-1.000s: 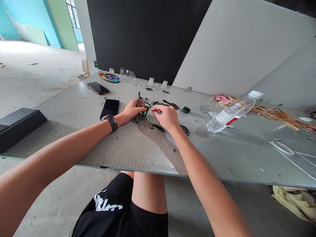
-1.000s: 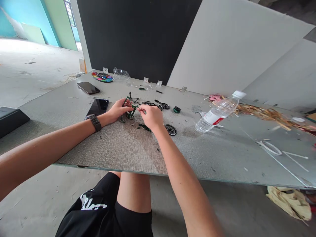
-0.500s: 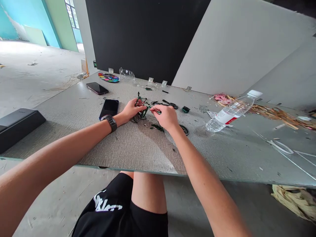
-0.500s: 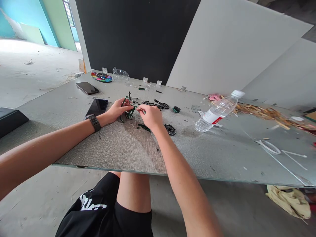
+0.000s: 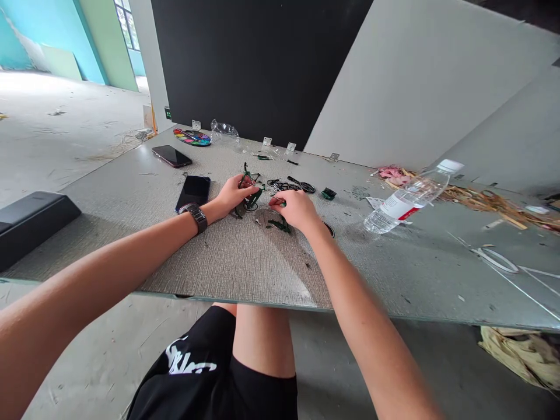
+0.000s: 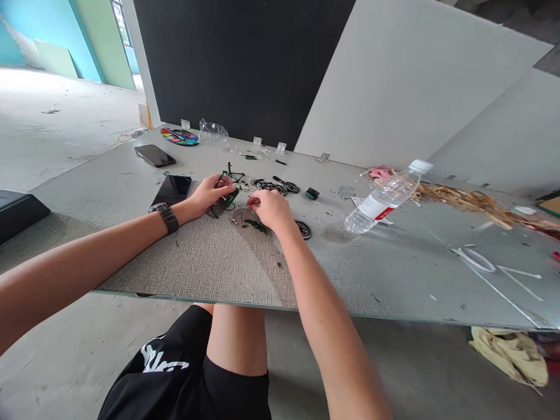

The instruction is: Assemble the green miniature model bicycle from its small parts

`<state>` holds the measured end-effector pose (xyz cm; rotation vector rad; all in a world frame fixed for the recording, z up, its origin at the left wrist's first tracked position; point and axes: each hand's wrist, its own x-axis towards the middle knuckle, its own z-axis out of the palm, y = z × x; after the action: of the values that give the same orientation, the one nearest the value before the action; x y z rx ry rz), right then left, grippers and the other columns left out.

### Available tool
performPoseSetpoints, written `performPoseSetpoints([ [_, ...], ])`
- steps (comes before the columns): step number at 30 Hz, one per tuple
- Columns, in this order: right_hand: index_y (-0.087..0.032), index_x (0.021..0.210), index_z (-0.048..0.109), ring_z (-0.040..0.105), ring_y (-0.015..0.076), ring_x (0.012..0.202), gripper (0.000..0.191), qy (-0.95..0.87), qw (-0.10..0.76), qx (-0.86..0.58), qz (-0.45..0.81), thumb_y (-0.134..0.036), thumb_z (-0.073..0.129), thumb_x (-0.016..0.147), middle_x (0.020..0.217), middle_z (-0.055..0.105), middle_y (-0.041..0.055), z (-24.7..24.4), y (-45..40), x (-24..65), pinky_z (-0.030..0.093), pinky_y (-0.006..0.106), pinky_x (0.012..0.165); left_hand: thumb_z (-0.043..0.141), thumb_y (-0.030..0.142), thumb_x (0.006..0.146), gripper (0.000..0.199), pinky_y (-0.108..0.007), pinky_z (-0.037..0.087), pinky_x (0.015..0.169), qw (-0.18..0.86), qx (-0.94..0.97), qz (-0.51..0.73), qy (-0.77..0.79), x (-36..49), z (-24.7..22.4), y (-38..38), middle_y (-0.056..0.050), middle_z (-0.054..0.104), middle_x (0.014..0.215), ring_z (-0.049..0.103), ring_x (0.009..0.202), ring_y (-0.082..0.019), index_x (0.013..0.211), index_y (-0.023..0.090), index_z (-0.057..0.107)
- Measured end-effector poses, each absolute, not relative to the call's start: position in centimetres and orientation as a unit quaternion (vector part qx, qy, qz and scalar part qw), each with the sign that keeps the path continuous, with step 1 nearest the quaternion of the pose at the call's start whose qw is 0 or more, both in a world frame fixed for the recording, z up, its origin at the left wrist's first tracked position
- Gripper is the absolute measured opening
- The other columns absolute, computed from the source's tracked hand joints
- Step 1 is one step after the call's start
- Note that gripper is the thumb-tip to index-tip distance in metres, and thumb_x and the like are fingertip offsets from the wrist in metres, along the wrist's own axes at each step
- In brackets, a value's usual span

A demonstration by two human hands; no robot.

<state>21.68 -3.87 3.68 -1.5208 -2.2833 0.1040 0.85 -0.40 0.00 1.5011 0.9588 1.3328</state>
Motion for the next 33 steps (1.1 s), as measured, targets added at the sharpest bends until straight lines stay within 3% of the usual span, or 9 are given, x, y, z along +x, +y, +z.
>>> performPoseSetpoints([
  [6, -0.026, 0.095, 0.080, 0.073, 0.0252, 0.094, 0.012, -0.815, 0.199, -0.543, 0.040, -0.021, 0.074, 0.086, 0.096, 0.081, 0.0039, 3.5, -3.7, 22.0, 0.051, 0.036, 0.081, 0.076, 0.025, 0.080, 0.021, -0.030, 0.039, 0.065, 0.441, 0.609, 0.532, 0.389, 0.7, -0.1, -0.4, -0.002, 0.060, 0.077, 0.052, 0.070, -0.012, 0.079, 0.017, 0.057],
  [12, -0.023, 0.121, 0.073, 0.072, 0.0222, 0.098, 0.034, -0.807, 0.373, -0.450, 0.088, -0.045, 0.065, 0.096, 0.104, 0.080, 0.0061, 3.4, -3.9, 21.0, 0.051, 0.034, 0.089, 0.075, 0.025, 0.080, 0.021, -0.029, 0.037, 0.064, 0.440, 0.627, 0.525, 0.370, 0.7, 0.1, -0.6, 0.000, 0.057, 0.076, 0.049, 0.068, -0.011, 0.079, 0.017, 0.056],
  [17, -0.024, 0.102, 0.078, 0.071, 0.0218, 0.093, 0.021, -0.811, 0.368, -0.447, 0.085, -0.040, 0.066, 0.096, 0.104, 0.080, 0.0045, 3.2, -4.1, 19.8, 0.050, 0.033, 0.085, 0.075, 0.025, 0.080, 0.019, -0.028, 0.042, 0.069, 0.458, 0.640, 0.510, 0.347, 0.8, 0.4, -1.0, -0.003, 0.062, 0.083, 0.054, 0.072, -0.012, 0.084, 0.016, 0.059],
  [26, -0.022, 0.095, 0.079, 0.074, 0.0210, 0.090, 0.012, -0.800, 0.391, -0.447, 0.086, -0.030, 0.071, 0.091, 0.096, 0.082, 0.0034, 3.4, -4.3, 20.1, 0.050, 0.031, 0.081, 0.061, 0.023, 0.087, 0.007, -0.027, 0.039, 0.063, 0.472, 0.628, 0.506, 0.357, 1.0, 0.7, -1.2, -0.003, 0.062, 0.084, 0.055, 0.072, -0.012, 0.085, 0.016, 0.061],
  [33, -0.021, 0.092, 0.078, 0.072, 0.0206, 0.086, 0.011, -0.796, 0.381, -0.463, 0.083, -0.030, 0.071, 0.089, 0.093, 0.081, 0.0038, 3.8, -4.6, 19.9, 0.049, 0.031, 0.079, 0.072, 0.029, 0.081, 0.019, -0.028, 0.043, 0.070, 0.471, 0.654, 0.499, 0.319, 0.7, 0.4, -1.0, -0.004, 0.065, 0.087, 0.058, 0.078, -0.013, 0.089, 0.016, 0.061],
])
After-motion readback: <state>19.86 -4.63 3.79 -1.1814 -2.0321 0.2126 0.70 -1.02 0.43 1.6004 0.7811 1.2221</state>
